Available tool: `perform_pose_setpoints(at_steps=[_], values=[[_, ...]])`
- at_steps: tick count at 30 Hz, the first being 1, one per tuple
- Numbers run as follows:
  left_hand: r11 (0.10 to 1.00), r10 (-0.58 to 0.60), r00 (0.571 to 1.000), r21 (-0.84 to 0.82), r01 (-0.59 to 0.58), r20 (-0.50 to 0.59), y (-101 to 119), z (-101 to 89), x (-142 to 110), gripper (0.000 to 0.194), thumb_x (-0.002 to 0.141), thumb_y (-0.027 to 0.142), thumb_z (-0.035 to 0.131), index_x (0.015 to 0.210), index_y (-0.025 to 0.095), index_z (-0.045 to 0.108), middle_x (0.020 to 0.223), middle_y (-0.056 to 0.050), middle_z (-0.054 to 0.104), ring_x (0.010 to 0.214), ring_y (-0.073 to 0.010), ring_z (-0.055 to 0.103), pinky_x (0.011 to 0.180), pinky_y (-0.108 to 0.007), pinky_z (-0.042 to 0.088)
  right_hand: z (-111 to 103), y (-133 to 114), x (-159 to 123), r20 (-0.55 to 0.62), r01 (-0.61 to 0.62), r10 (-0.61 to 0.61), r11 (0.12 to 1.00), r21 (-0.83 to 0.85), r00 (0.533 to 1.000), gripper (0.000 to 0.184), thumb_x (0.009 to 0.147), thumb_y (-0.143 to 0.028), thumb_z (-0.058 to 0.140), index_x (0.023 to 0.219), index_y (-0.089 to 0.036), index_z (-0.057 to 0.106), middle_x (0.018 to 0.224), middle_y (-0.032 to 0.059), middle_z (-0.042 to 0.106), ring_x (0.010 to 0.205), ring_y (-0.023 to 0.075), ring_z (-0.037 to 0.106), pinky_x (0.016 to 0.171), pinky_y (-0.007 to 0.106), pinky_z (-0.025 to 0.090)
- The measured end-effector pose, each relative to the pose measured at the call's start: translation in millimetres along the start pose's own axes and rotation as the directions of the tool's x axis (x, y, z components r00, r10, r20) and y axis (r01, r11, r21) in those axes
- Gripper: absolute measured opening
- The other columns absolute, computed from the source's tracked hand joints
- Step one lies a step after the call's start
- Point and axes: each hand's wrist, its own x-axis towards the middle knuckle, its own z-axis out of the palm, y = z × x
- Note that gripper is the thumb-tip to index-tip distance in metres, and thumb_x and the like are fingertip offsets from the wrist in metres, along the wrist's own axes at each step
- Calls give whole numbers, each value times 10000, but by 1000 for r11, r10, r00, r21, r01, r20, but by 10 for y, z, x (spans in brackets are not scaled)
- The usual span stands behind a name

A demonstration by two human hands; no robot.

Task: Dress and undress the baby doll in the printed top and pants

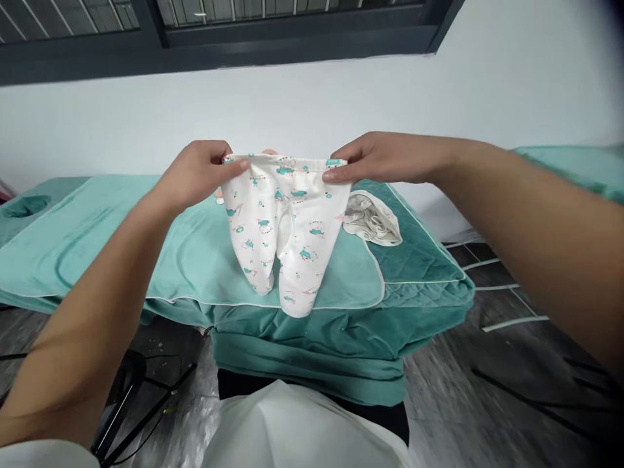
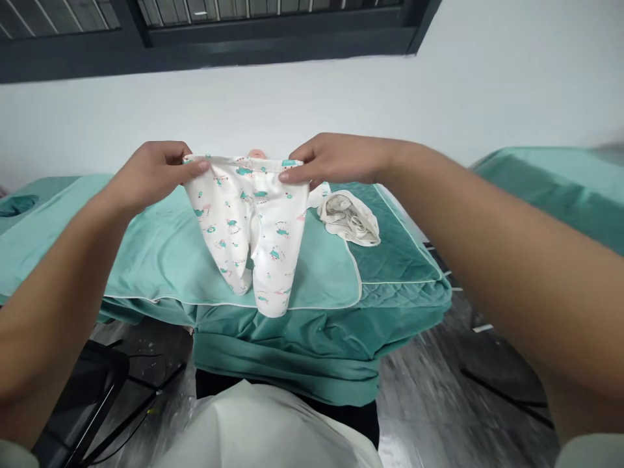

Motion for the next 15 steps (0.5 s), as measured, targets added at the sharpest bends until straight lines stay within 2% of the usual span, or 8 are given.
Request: perform_pose_setpoints(at_steps=[3, 5, 7, 9, 11, 12, 14, 15], values=[[971, 79, 995, -222, -91, -61, 39, 220, -23, 302, 1032, 403, 502, 939, 126, 579, 920, -28, 584, 1121, -246, 654, 941, -410, 470, 247, 34, 152, 50, 130, -139, 979, 158, 989, 366, 819, -507, 844, 830, -174, 691, 855, 43, 684, 976, 229, 692, 807, 366, 613], [888, 161, 985, -426, -171, -59, 20, 380, -30, 321, 1010, 463, 551, 1125, 165, 568, 1074, -35, 623, 1196, -265, 646, 964, -422, 484, 455, -30, 272, 38, 245, -264, 932, 266, 964, 425, 858, -595, 775, 848, -187, 658, 874, 37, 672, 982, 204, 682, 835, 337, 606], [830, 178, 982, -525, -185, -66, -51, 541, -40, 516, 896, 543, 702, 1266, 220, 545, 1195, -48, 642, 1251, -304, 635, 978, -423, 518, 629, -109, 429, -5, 334, -354, 876, 349, 935, 440, 886, -635, 721, 870, -206, 625, 935, 30, 668, 1033, 193, 667, 913, 325, 595], [865, 101, 993, -489, -114, -53, -205, 704, -54, 642, 794, 564, 795, 1287, 215, 580, 1227, -69, 666, 1275, -344, 624, 990, -432, 534, 746, -146, 637, -79, 385, -388, 828, 408, 918, 406, 943, -626, 641, 904, -226, 588, 1008, 23, 659, 1088, 185, 650, 987, 323, 575], [902, -13, 1000, -431, 7, -10, -460, 866, -63, 610, 743, 508, 846, 1218, 183, 644, 1215, -94, 700, 1251, -367, 631, 989, -439, 544, 825, -109, 895, -161, 415, -385, 800, 434, 909, 342, 1003, -569, 549, 937, -233, 550, 1059, 23, 649, 1112, 179, 643, 1023, 335, 564], [902, -64, 998, -428, 60, 6, -621, 946, -63, 557, 759, 476, 833, 1197, 180, 657, 1222, -101, 710, 1230, -362, 640, 983, -440, 547, 864, -60, 1036, -191, 426, -381, 793, 435, 904, 289, 1014, -519, 530, 966, -234, 540, 1093, 26, 648, 1126, 179, 641, 1030, 347, 561], [878, -166, 985, -460, 130, -40, -980, 1097, -45, 459, 852, 451, 730, 1214, 181, 646, 1257, -114, 709, 1171, -332, 665, 964, -446, 548, 960, 91, 1325, -197, 427, -379, 802, 418, 904, 202, 988, -424, 557, 1073, -242, 539, 1216, 34, 651, 1188, 190, 627, 1044, 379, 554], [871, -205, 977, -465, 156, -55, -1162, 1166, -27, 434, 893, 447, 670, 1231, 178, 627, 1272, -126, 702, 1146, -318, 672, 953, -451, 548, 1021, 189, 1465, -171, 415, -378, 817, 401, 910, 235, 960, -389, 583, 1146, -253, 536, 1298, 37, 641, 1231, 199, 612, 1053, 395, 547]])
